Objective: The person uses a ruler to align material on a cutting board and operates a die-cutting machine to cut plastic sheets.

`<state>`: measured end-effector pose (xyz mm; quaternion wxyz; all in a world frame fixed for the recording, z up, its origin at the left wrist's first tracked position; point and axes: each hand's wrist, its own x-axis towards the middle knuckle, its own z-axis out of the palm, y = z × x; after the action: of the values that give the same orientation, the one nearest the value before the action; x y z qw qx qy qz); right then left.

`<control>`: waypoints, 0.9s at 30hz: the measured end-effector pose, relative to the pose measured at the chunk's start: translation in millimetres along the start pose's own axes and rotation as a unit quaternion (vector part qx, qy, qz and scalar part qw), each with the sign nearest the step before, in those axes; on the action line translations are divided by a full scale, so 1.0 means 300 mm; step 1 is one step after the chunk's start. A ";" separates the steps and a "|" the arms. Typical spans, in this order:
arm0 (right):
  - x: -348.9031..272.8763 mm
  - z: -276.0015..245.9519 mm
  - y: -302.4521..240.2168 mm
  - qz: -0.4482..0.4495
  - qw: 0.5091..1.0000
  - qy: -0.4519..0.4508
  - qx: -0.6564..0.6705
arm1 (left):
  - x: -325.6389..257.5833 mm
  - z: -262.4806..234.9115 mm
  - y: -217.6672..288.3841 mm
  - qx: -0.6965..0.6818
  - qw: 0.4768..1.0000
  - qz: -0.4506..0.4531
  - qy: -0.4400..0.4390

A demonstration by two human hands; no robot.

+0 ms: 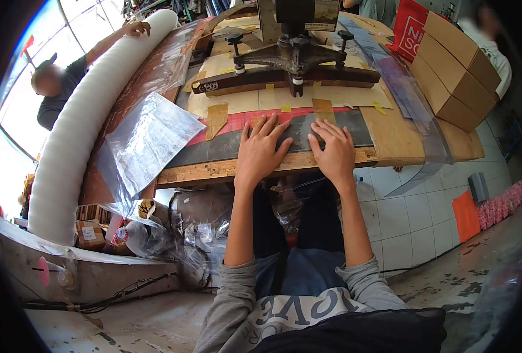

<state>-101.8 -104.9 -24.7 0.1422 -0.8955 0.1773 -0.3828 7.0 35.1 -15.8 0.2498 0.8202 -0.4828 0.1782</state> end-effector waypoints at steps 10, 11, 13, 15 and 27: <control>-0.001 0.007 0.007 0.000 1.000 -0.006 0.012 | -0.078 -0.107 -0.001 -0.037 0.993 -0.016 0.108; 0.002 0.007 0.009 0.002 1.000 -0.005 0.011 | -0.133 -0.165 -0.010 0.050 0.988 -0.051 0.133; 0.019 0.004 -0.020 0.017 1.000 -0.001 0.003 | -0.276 -0.286 -0.098 0.089 0.959 -0.165 0.210; 0.060 0.023 -0.115 -0.103 0.995 0.007 0.005 | -0.419 -0.403 -0.249 0.234 0.923 -0.211 0.222; 0.405 0.511 -0.595 -0.154 0.911 -0.359 0.131 | -0.487 -0.540 -0.483 0.259 0.931 -0.256 0.003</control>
<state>126.5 21.5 20.1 0.2517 -0.9620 -0.0778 -0.0720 57.7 291.3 3.5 0.0672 0.9518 -0.1924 0.2292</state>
